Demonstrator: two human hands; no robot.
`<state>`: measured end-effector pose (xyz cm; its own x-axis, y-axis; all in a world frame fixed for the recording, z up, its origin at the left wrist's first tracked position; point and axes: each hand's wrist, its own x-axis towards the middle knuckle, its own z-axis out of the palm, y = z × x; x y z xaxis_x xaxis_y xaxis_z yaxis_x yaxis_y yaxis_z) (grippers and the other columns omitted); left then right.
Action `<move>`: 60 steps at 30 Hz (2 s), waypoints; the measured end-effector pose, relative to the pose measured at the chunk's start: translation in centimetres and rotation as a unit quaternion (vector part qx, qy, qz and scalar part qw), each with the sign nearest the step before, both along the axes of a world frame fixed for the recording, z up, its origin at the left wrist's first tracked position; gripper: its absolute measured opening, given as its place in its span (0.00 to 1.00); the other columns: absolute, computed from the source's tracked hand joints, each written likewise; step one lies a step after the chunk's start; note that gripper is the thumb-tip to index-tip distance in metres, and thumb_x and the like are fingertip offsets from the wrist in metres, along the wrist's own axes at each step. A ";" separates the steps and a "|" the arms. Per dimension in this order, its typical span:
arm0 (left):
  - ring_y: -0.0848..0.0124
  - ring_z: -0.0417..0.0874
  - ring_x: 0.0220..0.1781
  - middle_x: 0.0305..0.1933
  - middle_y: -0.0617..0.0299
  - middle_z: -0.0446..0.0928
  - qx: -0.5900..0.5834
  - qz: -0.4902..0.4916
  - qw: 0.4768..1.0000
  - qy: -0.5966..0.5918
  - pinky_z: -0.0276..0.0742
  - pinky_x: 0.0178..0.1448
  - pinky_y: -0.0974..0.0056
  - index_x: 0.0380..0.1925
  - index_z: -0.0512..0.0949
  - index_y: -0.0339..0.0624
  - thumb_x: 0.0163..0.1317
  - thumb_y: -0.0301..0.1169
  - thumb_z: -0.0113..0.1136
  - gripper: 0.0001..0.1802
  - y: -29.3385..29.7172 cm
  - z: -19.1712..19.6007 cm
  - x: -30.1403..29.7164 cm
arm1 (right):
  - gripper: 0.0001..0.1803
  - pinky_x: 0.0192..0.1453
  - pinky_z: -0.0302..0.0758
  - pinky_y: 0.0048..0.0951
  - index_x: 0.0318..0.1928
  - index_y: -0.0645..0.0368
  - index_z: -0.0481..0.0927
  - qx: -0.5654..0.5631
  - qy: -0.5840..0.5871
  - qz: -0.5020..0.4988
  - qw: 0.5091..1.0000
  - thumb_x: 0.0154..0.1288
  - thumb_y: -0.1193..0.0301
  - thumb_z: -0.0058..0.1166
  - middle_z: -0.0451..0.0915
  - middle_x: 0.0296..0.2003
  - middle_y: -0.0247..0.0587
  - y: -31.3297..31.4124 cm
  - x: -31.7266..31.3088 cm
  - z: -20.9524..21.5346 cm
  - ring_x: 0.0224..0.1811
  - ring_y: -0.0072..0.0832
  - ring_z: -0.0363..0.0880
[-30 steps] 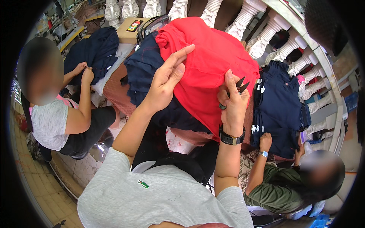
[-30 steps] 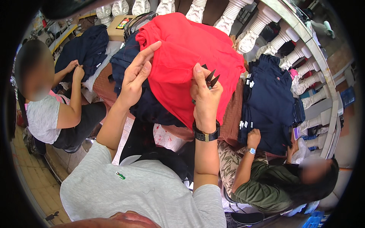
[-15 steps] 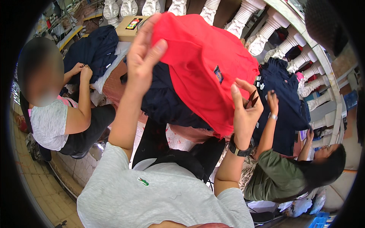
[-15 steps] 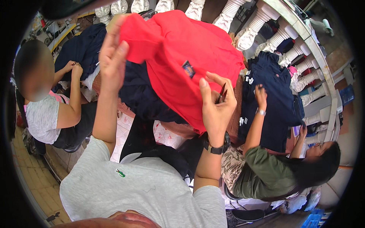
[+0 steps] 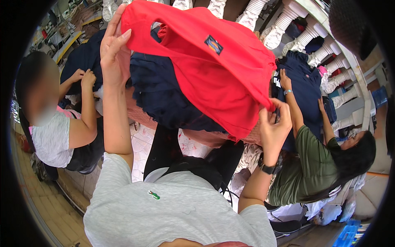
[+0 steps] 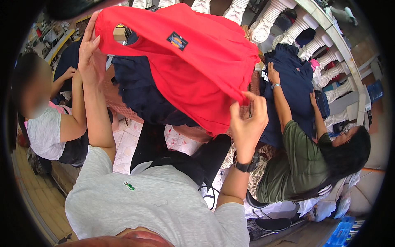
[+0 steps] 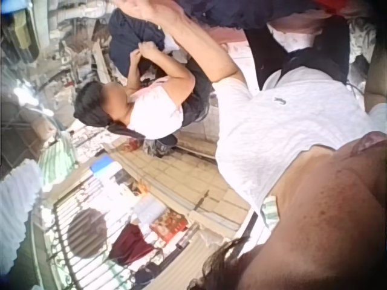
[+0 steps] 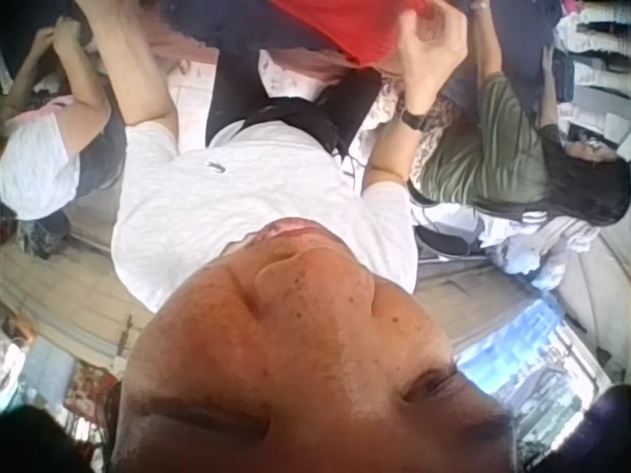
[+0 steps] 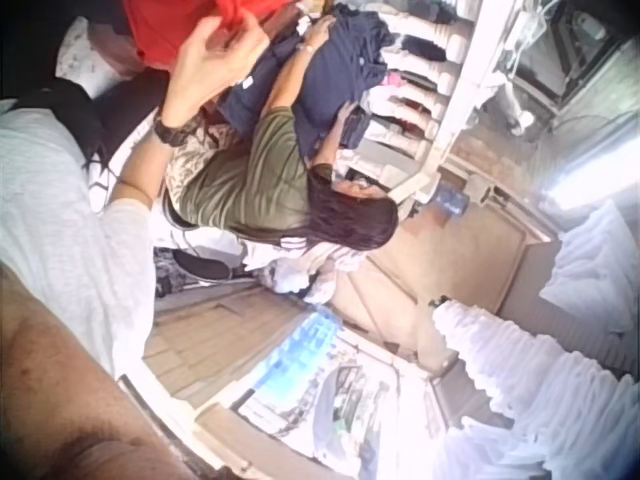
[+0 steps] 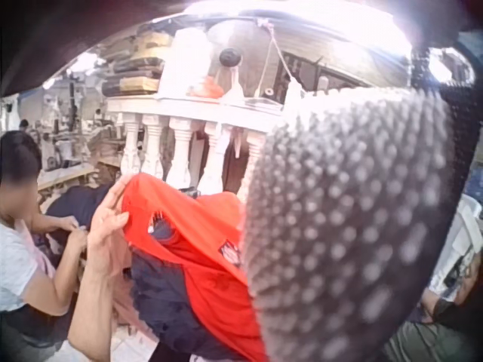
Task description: The person uses a small tool to trim loose threads and tags from a red garment. They repeatedly lift and turn the garment to access different areas, then place it on a pile of other clothes.
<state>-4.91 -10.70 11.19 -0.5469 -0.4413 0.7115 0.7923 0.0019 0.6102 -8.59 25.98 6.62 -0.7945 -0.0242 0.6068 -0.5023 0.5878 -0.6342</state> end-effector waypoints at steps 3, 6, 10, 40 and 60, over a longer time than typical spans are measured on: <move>0.62 0.62 0.78 0.76 0.50 0.61 0.050 -0.007 0.998 0.028 0.53 0.80 0.57 0.73 0.56 0.26 0.65 0.29 0.54 0.38 -2.5 0.3 -2.4 | 0.08 0.37 0.69 0.18 0.41 0.63 0.84 -0.153 -0.021 0.101 0.983 0.62 0.75 0.66 0.81 0.34 0.27 0.7 -3.7 2.0 0.35 0.12 0.72; 0.64 0.62 0.78 0.77 0.50 0.60 0.014 -0.060 0.998 -0.001 0.54 0.80 0.57 0.73 0.54 0.26 0.65 0.26 0.54 0.38 -4.4 1.0 -5.2 | 0.12 0.39 0.69 0.17 0.41 0.63 0.85 -0.209 -0.047 0.096 0.972 0.62 0.69 0.71 0.82 0.33 0.27 0.1 -6.8 4.9 0.35 0.12 0.74; 0.65 0.58 0.80 0.81 0.51 0.50 -0.014 -0.021 1.000 -0.002 0.52 0.82 0.59 0.76 0.46 0.25 0.64 0.24 0.55 0.44 -4.0 1.3 -7.7 | 0.12 0.35 0.69 0.16 0.39 0.62 0.85 -0.283 -0.015 0.151 0.947 0.62 0.67 0.73 0.83 0.32 0.28 -0.6 -9.4 7.6 0.30 0.12 0.74; 0.54 0.78 0.60 0.61 0.53 0.77 -0.469 -0.069 0.878 -0.058 0.72 0.65 0.51 0.65 0.72 0.42 0.61 0.17 0.54 0.29 12.7 -4.3 -0.3 | 0.19 0.35 0.75 0.31 0.36 0.62 0.87 0.033 0.124 0.000 0.992 0.59 0.56 0.71 0.83 0.26 0.40 -6.0 -10.8 13.0 0.27 0.25 0.80; 0.60 0.77 0.51 0.55 0.48 0.69 -0.041 0.224 0.960 -0.164 0.76 0.57 0.56 0.53 0.68 0.32 0.57 0.46 0.76 0.36 0.1 -5.9 -13.1 | 0.13 0.41 0.78 0.44 0.41 0.63 0.83 0.116 0.067 0.290 0.948 0.67 0.64 0.60 0.85 0.31 0.51 -19.9 -13.8 9.4 0.35 0.46 0.84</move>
